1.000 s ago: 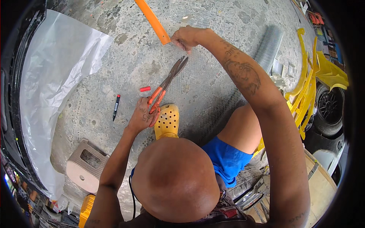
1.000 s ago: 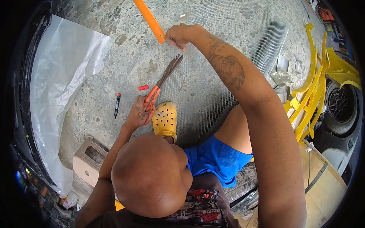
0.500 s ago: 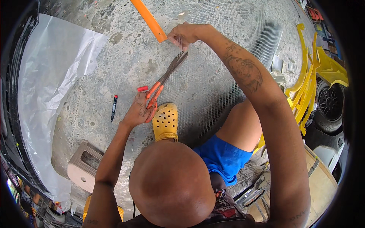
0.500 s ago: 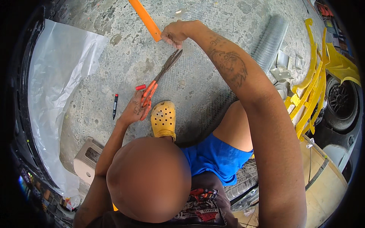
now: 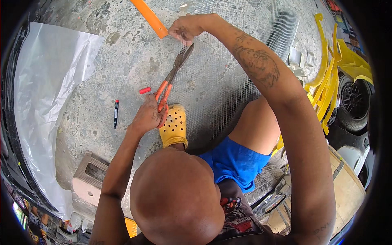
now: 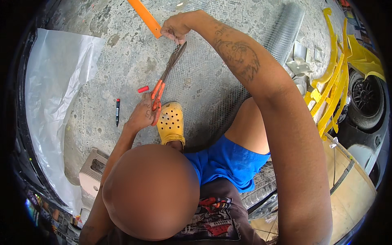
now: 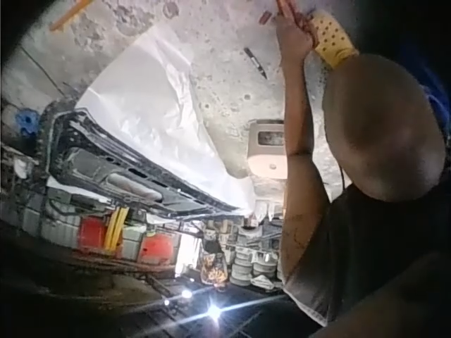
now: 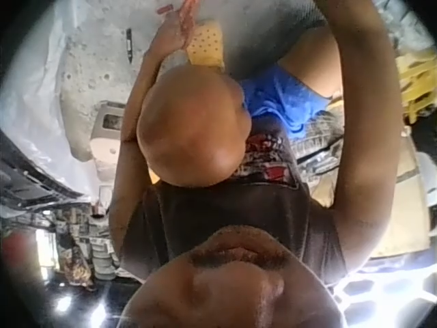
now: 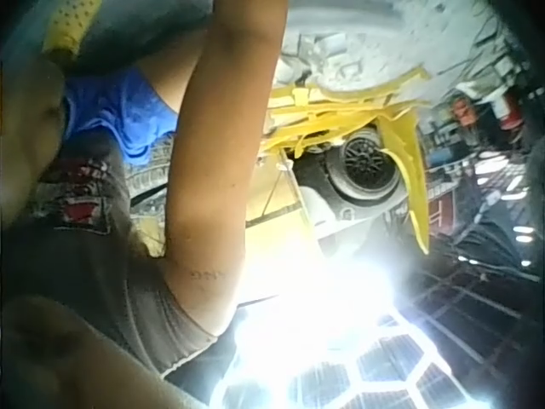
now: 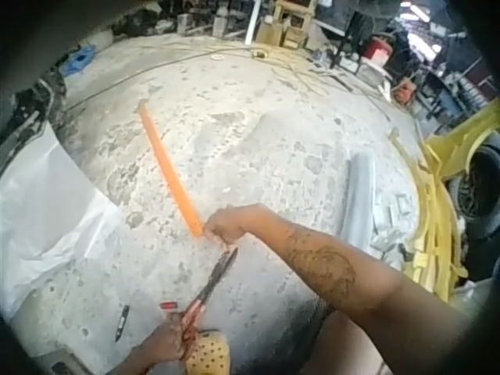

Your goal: Cutting a piece of metal wire mesh using metal shears.

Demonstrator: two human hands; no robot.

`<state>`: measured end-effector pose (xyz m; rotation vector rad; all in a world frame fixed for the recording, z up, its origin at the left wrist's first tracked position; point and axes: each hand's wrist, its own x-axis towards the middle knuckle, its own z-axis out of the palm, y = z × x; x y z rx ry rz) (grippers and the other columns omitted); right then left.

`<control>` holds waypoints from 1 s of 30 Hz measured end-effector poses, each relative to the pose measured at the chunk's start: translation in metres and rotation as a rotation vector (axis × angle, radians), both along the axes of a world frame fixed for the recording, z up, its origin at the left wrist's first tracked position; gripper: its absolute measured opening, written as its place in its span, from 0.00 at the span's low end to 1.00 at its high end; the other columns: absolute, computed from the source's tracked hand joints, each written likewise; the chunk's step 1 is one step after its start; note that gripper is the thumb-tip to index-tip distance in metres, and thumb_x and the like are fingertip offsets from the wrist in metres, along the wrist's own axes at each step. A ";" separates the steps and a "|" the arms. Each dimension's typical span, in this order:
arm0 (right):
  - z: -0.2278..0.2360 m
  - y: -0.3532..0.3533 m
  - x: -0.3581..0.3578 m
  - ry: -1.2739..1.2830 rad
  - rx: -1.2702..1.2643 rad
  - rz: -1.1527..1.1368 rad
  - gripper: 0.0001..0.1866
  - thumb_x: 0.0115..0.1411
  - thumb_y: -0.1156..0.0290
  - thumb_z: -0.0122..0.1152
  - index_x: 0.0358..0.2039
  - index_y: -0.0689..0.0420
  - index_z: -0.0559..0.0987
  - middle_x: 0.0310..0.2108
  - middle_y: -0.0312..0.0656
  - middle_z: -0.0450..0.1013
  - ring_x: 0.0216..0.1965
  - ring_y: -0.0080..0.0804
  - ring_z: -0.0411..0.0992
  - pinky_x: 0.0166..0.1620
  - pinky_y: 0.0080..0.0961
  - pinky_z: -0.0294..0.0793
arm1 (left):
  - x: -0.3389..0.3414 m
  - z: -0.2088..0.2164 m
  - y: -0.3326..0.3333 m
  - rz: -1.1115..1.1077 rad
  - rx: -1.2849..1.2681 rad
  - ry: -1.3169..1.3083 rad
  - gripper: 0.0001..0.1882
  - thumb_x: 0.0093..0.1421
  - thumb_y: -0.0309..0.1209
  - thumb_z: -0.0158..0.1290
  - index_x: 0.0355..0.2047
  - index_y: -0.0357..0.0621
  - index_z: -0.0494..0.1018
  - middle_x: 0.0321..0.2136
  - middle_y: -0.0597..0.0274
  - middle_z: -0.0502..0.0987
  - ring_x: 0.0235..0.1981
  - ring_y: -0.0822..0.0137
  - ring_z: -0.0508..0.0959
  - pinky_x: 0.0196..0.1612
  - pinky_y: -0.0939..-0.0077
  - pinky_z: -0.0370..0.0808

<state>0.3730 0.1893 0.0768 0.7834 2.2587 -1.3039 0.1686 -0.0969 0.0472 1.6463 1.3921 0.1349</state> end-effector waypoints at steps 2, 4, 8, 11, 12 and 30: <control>-0.001 0.000 0.001 0.012 0.012 0.005 0.10 0.48 0.88 0.55 0.23 0.57 0.68 0.24 0.38 0.76 0.31 0.28 0.80 0.34 0.23 0.77 | 0.003 0.003 0.002 0.029 -0.028 0.007 0.24 0.54 0.31 0.57 0.42 0.25 0.60 0.39 0.30 0.67 0.43 0.36 0.70 0.45 0.53 0.70; -0.003 0.001 0.000 0.007 0.018 0.021 0.11 0.46 0.89 0.55 0.24 0.57 0.68 0.24 0.39 0.76 0.31 0.29 0.79 0.34 0.25 0.76 | 0.005 0.002 0.000 0.038 0.005 0.008 0.24 0.54 0.30 0.57 0.42 0.25 0.60 0.39 0.30 0.67 0.42 0.36 0.70 0.45 0.53 0.70; -0.003 0.001 -0.002 0.000 -0.008 0.003 0.12 0.44 0.89 0.57 0.25 0.57 0.68 0.25 0.39 0.76 0.32 0.29 0.79 0.35 0.26 0.76 | 0.006 0.005 -0.001 0.066 0.017 0.017 0.23 0.54 0.28 0.57 0.43 0.24 0.60 0.40 0.30 0.66 0.42 0.35 0.70 0.44 0.53 0.71; -0.005 0.003 0.001 -0.008 0.010 0.034 0.14 0.42 0.89 0.59 0.26 0.57 0.69 0.25 0.38 0.76 0.32 0.29 0.79 0.35 0.28 0.75 | 0.008 0.001 -0.001 0.087 0.039 -0.004 0.23 0.53 0.27 0.57 0.43 0.23 0.60 0.40 0.30 0.65 0.41 0.35 0.70 0.44 0.53 0.71; -0.004 0.003 0.000 0.000 0.002 0.040 0.14 0.42 0.89 0.59 0.26 0.57 0.69 0.25 0.38 0.76 0.32 0.30 0.79 0.36 0.28 0.75 | 0.006 0.000 -0.002 0.087 0.039 -0.002 0.23 0.53 0.27 0.57 0.43 0.23 0.60 0.40 0.30 0.65 0.41 0.35 0.70 0.44 0.53 0.71; 0.001 0.004 -0.006 -0.062 -0.051 0.038 0.15 0.41 0.90 0.61 0.26 0.58 0.69 0.25 0.38 0.73 0.35 0.31 0.78 0.37 0.31 0.73 | 0.004 0.008 0.008 -0.024 -0.047 0.106 0.17 0.57 0.23 0.48 0.43 0.24 0.57 0.42 0.25 0.64 0.43 0.30 0.70 0.43 0.50 0.70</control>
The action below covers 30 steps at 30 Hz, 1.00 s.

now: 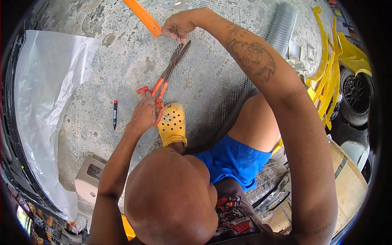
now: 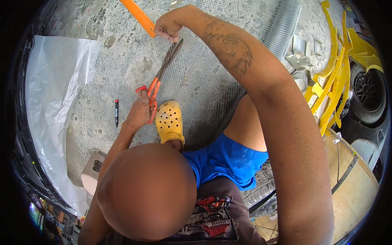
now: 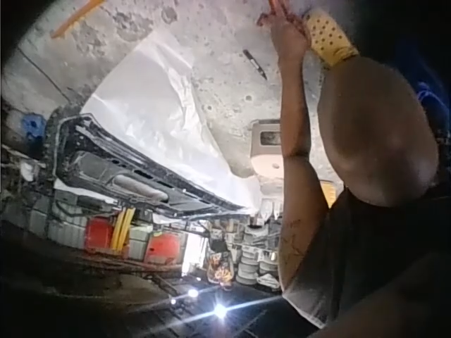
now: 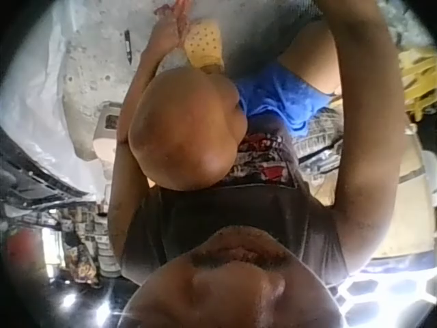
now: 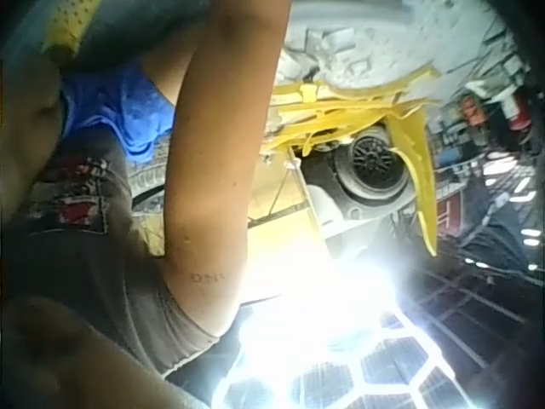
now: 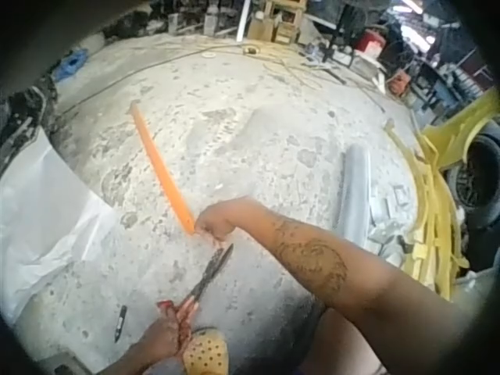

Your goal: Cutting a piece of metal wire mesh using metal shears.

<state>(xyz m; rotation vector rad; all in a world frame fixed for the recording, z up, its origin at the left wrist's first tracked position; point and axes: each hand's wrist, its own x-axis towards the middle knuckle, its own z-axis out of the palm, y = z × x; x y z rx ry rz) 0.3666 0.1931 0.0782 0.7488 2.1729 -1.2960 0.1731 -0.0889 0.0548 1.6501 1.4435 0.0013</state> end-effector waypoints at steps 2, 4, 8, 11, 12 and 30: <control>-0.001 0.001 0.000 0.002 -0.003 0.000 0.15 0.41 0.90 0.61 0.26 0.58 0.69 0.25 0.38 0.72 0.35 0.31 0.78 0.37 0.31 0.74 | 0.001 -0.005 -0.004 0.037 0.112 -0.037 0.20 0.53 0.23 0.51 0.42 0.20 0.61 0.40 0.26 0.64 0.37 0.34 0.73 0.39 0.54 0.74; -0.001 0.001 0.002 -0.004 -0.012 -0.010 0.15 0.40 0.90 0.60 0.26 0.58 0.69 0.26 0.38 0.72 0.35 0.31 0.79 0.37 0.30 0.74 | 0.005 0.005 0.001 0.032 0.041 -0.021 0.19 0.55 0.23 0.49 0.43 0.22 0.59 0.41 0.25 0.64 0.40 0.32 0.71 0.42 0.52 0.72; 0.000 0.002 -0.001 -0.003 -0.024 -0.004 0.15 0.40 0.90 0.60 0.26 0.58 0.69 0.25 0.38 0.72 0.35 0.31 0.78 0.38 0.30 0.74 | 0.008 0.005 -0.002 0.067 0.003 -0.081 0.19 0.58 0.26 0.48 0.44 0.24 0.57 0.42 0.26 0.64 0.45 0.30 0.69 0.46 0.50 0.70; -0.002 0.005 0.000 0.006 -0.036 0.007 0.15 0.40 0.90 0.60 0.26 0.59 0.69 0.26 0.40 0.73 0.34 0.31 0.78 0.38 0.30 0.74 | 0.006 0.005 0.000 0.006 0.003 -0.018 0.21 0.58 0.27 0.49 0.46 0.25 0.57 0.42 0.28 0.64 0.47 0.31 0.68 0.48 0.51 0.70; -0.002 0.004 0.000 0.004 -0.025 0.019 0.15 0.41 0.90 0.60 0.26 0.59 0.69 0.26 0.40 0.74 0.34 0.31 0.78 0.38 0.30 0.74 | 0.008 0.008 0.001 0.007 0.002 -0.018 0.21 0.58 0.27 0.49 0.46 0.25 0.57 0.42 0.28 0.64 0.47 0.31 0.68 0.48 0.51 0.70; 0.001 0.003 -0.003 -0.011 -0.007 0.041 0.15 0.40 0.89 0.65 0.26 0.59 0.71 0.27 0.41 0.77 0.34 0.31 0.78 0.40 0.30 0.73 | 0.008 -0.014 -0.010 0.060 0.110 -0.087 0.23 0.57 0.27 0.52 0.46 0.22 0.59 0.43 0.28 0.62 0.43 0.34 0.69 0.42 0.49 0.71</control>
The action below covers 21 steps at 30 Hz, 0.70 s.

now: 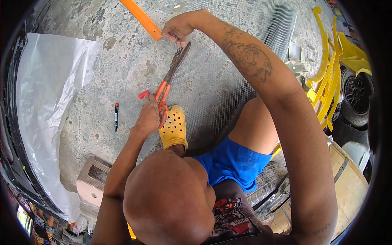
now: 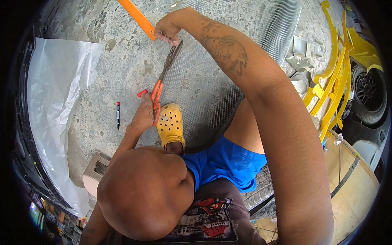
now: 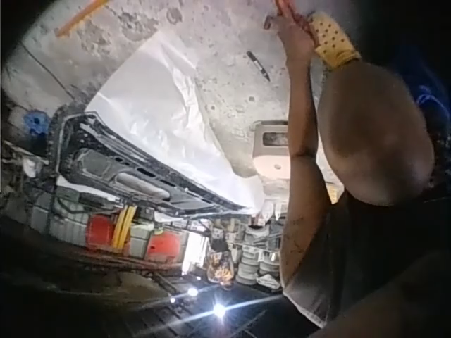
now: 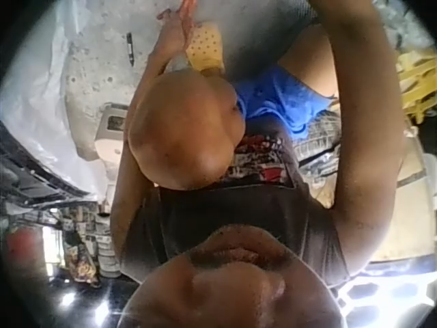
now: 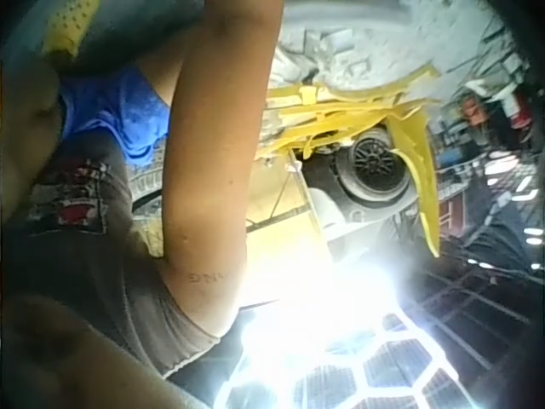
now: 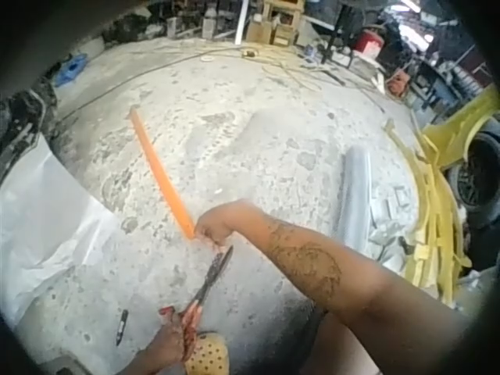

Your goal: Cutting a piece of metal wire mesh using metal shears.

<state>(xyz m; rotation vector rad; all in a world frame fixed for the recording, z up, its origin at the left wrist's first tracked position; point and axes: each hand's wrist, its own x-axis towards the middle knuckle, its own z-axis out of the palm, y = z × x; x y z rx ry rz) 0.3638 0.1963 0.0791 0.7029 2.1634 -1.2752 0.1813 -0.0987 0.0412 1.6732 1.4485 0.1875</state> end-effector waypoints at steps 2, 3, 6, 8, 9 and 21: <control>0.000 0.001 -0.001 -0.010 0.009 -0.011 0.15 0.40 0.89 0.65 0.26 0.59 0.71 0.27 0.42 0.76 0.34 0.31 0.78 0.39 0.30 0.73 | 0.000 0.002 0.001 0.005 -0.087 0.030 0.24 0.56 0.28 0.53 0.47 0.22 0.58 0.44 0.28 0.62 0.44 0.35 0.69 0.44 0.49 0.72; -0.002 0.004 0.001 -0.014 -0.029 -0.005 0.15 0.40 0.89 0.64 0.26 0.59 0.71 0.26 0.41 0.76 0.34 0.31 0.77 0.39 0.30 0.73 | 0.004 0.008 0.006 0.001 -0.086 0.026 0.24 0.56 0.28 0.53 0.47 0.22 0.58 0.44 0.28 0.62 0.44 0.35 0.69 0.44 0.49 0.72; -0.006 0.004 0.003 0.000 -0.067 0.005 0.15 0.40 0.89 0.64 0.26 0.59 0.70 0.26 0.41 0.76 0.34 0.31 0.77 0.38 0.29 0.73 | 0.011 0.023 0.013 0.021 -0.127 0.053 0.24 0.56 0.27 0.53 0.48 0.22 0.58 0.44 0.28 0.61 0.43 0.34 0.70 0.45 0.51 0.72; -0.005 0.005 0.003 0.021 -0.057 0.008 0.15 0.40 0.89 0.63 0.26 0.59 0.70 0.26 0.41 0.76 0.33 0.31 0.78 0.37 0.29 0.73 | 0.011 0.023 0.013 0.024 -0.157 0.037 0.18 0.57 0.22 0.46 0.45 0.23 0.56 0.43 0.25 0.61 0.44 0.30 0.68 0.47 0.50 0.69; -0.004 0.004 0.002 0.020 -0.046 0.009 0.15 0.40 0.89 0.63 0.26 0.59 0.70 0.26 0.41 0.76 0.33 0.31 0.78 0.37 0.29 0.73 | 0.009 0.019 0.011 0.025 -0.155 0.040 0.18 0.57 0.22 0.46 0.45 0.23 0.56 0.43 0.25 0.61 0.44 0.30 0.68 0.47 0.50 0.69; -0.003 0.004 0.001 -0.001 -0.049 0.006 0.14 0.42 0.88 0.65 0.26 0.59 0.71 0.26 0.40 0.77 0.35 0.29 0.78 0.38 0.29 0.72 | 0.008 0.007 0.001 0.081 -0.041 -0.065 0.24 0.55 0.22 0.53 0.49 0.24 0.57 0.43 0.30 0.63 0.44 0.34 0.70 0.46 0.54 0.71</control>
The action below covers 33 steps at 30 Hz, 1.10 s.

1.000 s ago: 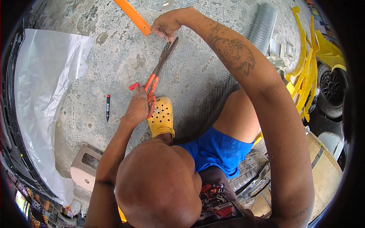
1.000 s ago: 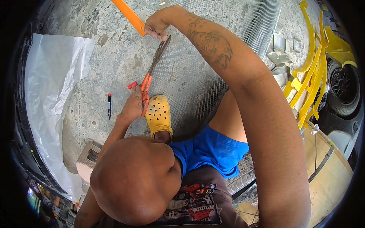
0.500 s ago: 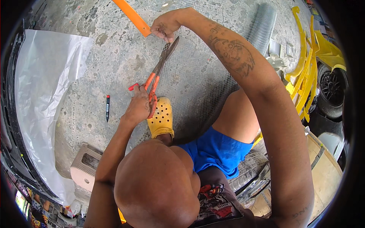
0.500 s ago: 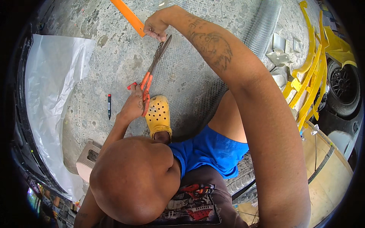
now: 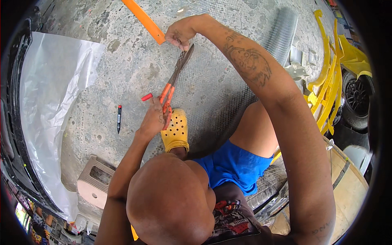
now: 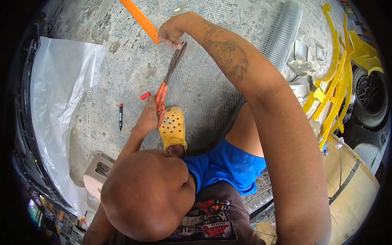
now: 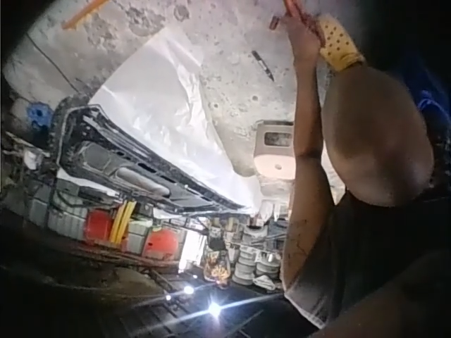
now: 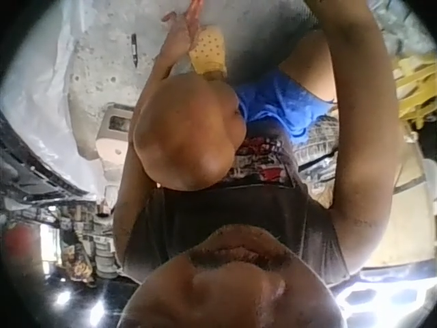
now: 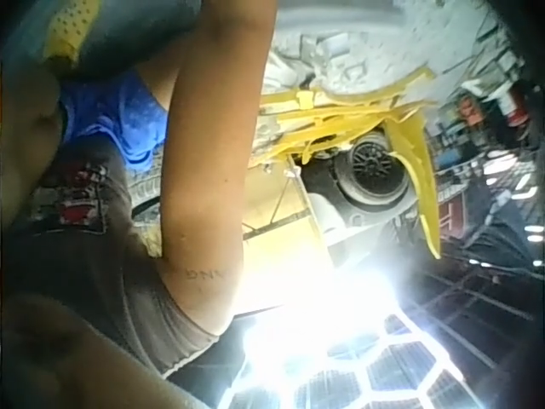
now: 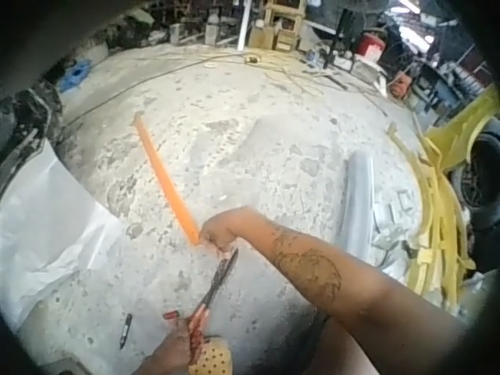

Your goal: Cutting a piece of metal wire mesh using metal shears.

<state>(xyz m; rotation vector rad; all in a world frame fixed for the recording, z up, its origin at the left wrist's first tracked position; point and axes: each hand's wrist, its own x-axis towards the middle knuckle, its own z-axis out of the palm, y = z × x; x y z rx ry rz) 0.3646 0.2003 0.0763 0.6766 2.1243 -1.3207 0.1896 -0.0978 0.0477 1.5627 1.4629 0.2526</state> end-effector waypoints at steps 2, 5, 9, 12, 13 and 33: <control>-0.002 0.005 0.004 -0.003 -0.020 0.011 0.14 0.42 0.88 0.65 0.27 0.59 0.71 0.27 0.40 0.78 0.35 0.29 0.78 0.39 0.29 0.72 | 0.008 0.003 -0.001 -0.014 -0.032 -0.036 0.18 0.57 0.24 0.50 0.44 0.29 0.58 0.40 0.34 0.63 0.43 0.36 0.68 0.47 0.53 0.69; 0.001 0.003 -0.004 -0.005 0.011 0.062 0.13 0.45 0.85 0.65 0.28 0.58 0.72 0.29 0.38 0.78 0.35 0.28 0.77 0.40 0.30 0.71 | 0.006 0.006 -0.002 -0.005 -0.046 0.006 0.17 0.57 0.24 0.50 0.43 0.28 0.58 0.39 0.34 0.64 0.43 0.35 0.68 0.48 0.53 0.68; -0.001 0.007 0.000 0.011 -0.005 0.015 0.10 0.49 0.79 0.64 0.29 0.56 0.72 0.28 0.36 0.78 0.36 0.27 0.77 0.41 0.29 0.69 | 0.007 0.009 0.005 -0.031 -0.071 -0.003 0.16 0.58 0.24 0.49 0.43 0.28 0.58 0.40 0.33 0.63 0.43 0.34 0.68 0.47 0.52 0.69; -0.003 0.007 0.004 0.040 -0.041 -0.001 0.09 0.50 0.78 0.64 0.29 0.56 0.72 0.28 0.35 0.77 0.36 0.26 0.76 0.42 0.29 0.68 | 0.009 0.013 0.010 -0.019 -0.121 0.042 0.17 0.58 0.23 0.48 0.44 0.27 0.57 0.39 0.32 0.63 0.42 0.33 0.69 0.45 0.52 0.70; -0.002 0.006 0.003 0.047 -0.038 -0.006 0.09 0.49 0.78 0.65 0.29 0.56 0.72 0.27 0.35 0.77 0.36 0.25 0.76 0.42 0.29 0.68 | 0.006 0.012 0.010 -0.040 -0.088 0.059 0.20 0.57 0.22 0.49 0.46 0.23 0.57 0.42 0.30 0.62 0.43 0.34 0.69 0.48 0.54 0.70; -0.006 0.010 0.005 0.091 -0.109 -0.039 0.09 0.50 0.78 0.64 0.28 0.57 0.72 0.28 0.37 0.78 0.35 0.27 0.78 0.40 0.28 0.72 | 0.007 0.000 0.001 -0.001 -0.022 -0.024 0.14 0.57 0.25 0.50 0.41 0.31 0.61 0.36 0.36 0.67 0.42 0.39 0.69 0.45 0.54 0.68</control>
